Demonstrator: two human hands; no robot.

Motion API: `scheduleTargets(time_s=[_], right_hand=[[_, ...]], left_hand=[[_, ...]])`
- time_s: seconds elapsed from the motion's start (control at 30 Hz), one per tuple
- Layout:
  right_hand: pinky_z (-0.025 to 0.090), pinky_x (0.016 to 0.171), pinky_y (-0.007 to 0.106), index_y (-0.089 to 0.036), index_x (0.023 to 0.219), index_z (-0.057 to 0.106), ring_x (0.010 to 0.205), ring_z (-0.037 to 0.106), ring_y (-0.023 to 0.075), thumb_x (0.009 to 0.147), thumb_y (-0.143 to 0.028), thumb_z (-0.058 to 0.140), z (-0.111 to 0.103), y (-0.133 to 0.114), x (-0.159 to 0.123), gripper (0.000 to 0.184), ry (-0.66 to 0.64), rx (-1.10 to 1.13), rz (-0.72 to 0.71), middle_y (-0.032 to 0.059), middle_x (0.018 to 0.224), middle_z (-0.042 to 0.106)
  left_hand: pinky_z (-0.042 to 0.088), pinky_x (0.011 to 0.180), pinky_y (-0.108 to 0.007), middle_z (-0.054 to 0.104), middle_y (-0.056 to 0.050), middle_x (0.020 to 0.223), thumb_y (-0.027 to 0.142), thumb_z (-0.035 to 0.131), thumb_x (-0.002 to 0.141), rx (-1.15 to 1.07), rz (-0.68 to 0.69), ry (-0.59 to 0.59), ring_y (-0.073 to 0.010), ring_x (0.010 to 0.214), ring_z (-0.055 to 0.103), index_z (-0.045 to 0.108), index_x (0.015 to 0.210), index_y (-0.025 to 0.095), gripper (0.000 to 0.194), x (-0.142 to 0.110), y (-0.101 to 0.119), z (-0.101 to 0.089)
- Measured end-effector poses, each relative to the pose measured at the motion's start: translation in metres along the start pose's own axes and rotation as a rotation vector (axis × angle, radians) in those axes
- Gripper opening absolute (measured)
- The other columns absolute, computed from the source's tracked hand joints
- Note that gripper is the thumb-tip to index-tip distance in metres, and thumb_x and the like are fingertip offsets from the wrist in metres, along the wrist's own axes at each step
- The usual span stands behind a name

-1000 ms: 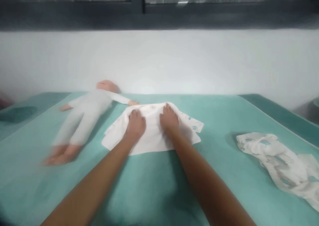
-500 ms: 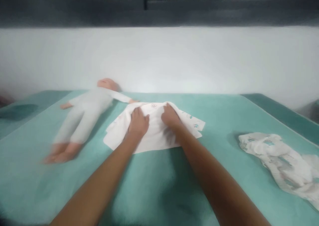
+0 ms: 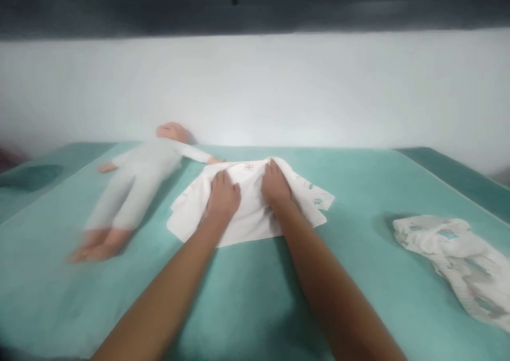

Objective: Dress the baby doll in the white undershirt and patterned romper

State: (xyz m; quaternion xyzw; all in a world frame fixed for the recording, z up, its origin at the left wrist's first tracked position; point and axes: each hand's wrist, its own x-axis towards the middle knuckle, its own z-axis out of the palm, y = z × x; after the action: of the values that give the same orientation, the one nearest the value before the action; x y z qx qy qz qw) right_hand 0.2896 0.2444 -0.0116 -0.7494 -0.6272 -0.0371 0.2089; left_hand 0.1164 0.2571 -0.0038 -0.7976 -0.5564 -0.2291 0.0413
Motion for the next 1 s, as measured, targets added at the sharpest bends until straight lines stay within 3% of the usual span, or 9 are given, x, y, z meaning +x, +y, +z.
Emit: scheduleTargets(time_s=[0.13,0.23,0.4,0.5,0.6,0.73,0.83,0.93,1.0], right_hand=[[0.026,0.117,0.042,-0.001,0.135,0.050,0.140,0.036,0.0270,0.092,-0.015,0.035,-0.006,-0.005,0.000,0.047,-0.004,0.022,-0.062,0.0197,0.148,0.044],[0.027,0.117,0.042,-0.007,0.135,0.053,0.137,0.040,0.0245,0.093,-0.016,0.037,-0.014,-0.012,-0.016,0.046,0.003,0.035,-0.129,0.0157,0.144,0.050],[0.036,0.112,0.044,-0.018,0.132,0.056,0.131,0.047,0.0239,0.096,-0.033,0.045,-0.031,-0.013,-0.089,0.041,0.017,0.190,-0.271,0.0113,0.140,0.055],[0.042,0.106,0.045,-0.023,0.132,0.055,0.127,0.050,0.0254,0.093,-0.042,0.053,-0.047,-0.001,-0.137,0.043,0.012,0.231,-0.276,0.0096,0.140,0.054],[0.043,0.104,0.045,-0.026,0.128,0.057,0.124,0.052,0.0262,0.092,-0.045,0.056,-0.063,0.011,-0.165,0.041,0.000,0.207,-0.282,0.0075,0.134,0.058],[0.044,0.097,0.042,-0.024,0.106,0.065,0.110,0.057,0.0243,0.097,-0.034,0.050,-0.072,0.013,-0.169,0.020,0.003,0.169,-0.351,0.0071,0.115,0.065],[0.045,0.088,0.041,-0.020,0.092,0.063,0.094,0.059,0.0236,0.098,-0.024,0.044,-0.072,0.008,-0.163,0.020,0.000,0.100,-0.335,0.0086,0.098,0.067],[0.045,0.082,0.040,-0.019,0.089,0.060,0.088,0.059,0.0235,0.098,-0.023,0.043,-0.072,0.009,-0.164,0.020,-0.015,0.072,-0.288,0.0084,0.090,0.066],[0.045,0.084,0.040,-0.020,0.093,0.061,0.091,0.059,0.0235,0.098,-0.026,0.046,-0.073,0.013,-0.168,0.017,-0.026,0.097,-0.324,0.0080,0.095,0.066]], left_hand=[[0.032,0.111,-0.046,0.051,-0.029,0.135,0.029,0.033,0.096,0.001,-0.006,-0.079,-0.0354,0.134,0.040,0.048,0.130,-0.008,0.052,0.001,0.000,0.002],[0.034,0.109,-0.049,0.052,-0.030,0.134,0.032,0.029,0.098,-0.031,-0.004,-0.071,-0.0350,0.132,0.042,0.048,0.131,-0.007,0.054,0.000,-0.001,-0.001],[0.032,0.112,-0.045,0.055,-0.026,0.134,0.030,0.031,0.099,-0.069,0.086,-0.080,-0.0299,0.133,0.044,0.054,0.125,-0.002,0.047,-0.009,-0.004,-0.009],[0.028,0.116,-0.045,0.051,-0.021,0.142,0.033,0.032,0.099,-0.094,0.154,-0.121,-0.0277,0.138,0.040,0.054,0.129,0.004,0.047,-0.027,-0.003,-0.012],[0.026,0.118,-0.046,0.046,-0.018,0.148,0.037,0.029,0.100,-0.122,0.219,-0.165,-0.0267,0.141,0.038,0.050,0.136,0.007,0.051,-0.051,-0.001,-0.016],[0.029,0.117,-0.044,0.041,-0.017,0.151,0.039,0.028,0.101,-0.188,0.293,-0.196,-0.0263,0.143,0.035,0.047,0.139,0.008,0.053,-0.083,0.001,-0.031],[0.030,0.117,-0.048,0.039,-0.014,0.153,0.046,0.034,0.099,-0.266,0.371,-0.220,-0.0278,0.143,0.034,0.046,0.140,0.014,0.053,-0.102,0.000,-0.045],[0.027,0.118,-0.048,0.040,-0.007,0.154,0.049,0.048,0.093,-0.374,0.483,-0.233,-0.0249,0.143,0.033,0.050,0.135,0.022,0.050,-0.117,-0.002,-0.055],[0.028,0.118,-0.046,0.044,-0.004,0.151,0.042,0.056,0.091,-0.422,0.486,-0.216,-0.0226,0.141,0.037,0.056,0.127,0.025,0.040,-0.122,-0.003,-0.058]])
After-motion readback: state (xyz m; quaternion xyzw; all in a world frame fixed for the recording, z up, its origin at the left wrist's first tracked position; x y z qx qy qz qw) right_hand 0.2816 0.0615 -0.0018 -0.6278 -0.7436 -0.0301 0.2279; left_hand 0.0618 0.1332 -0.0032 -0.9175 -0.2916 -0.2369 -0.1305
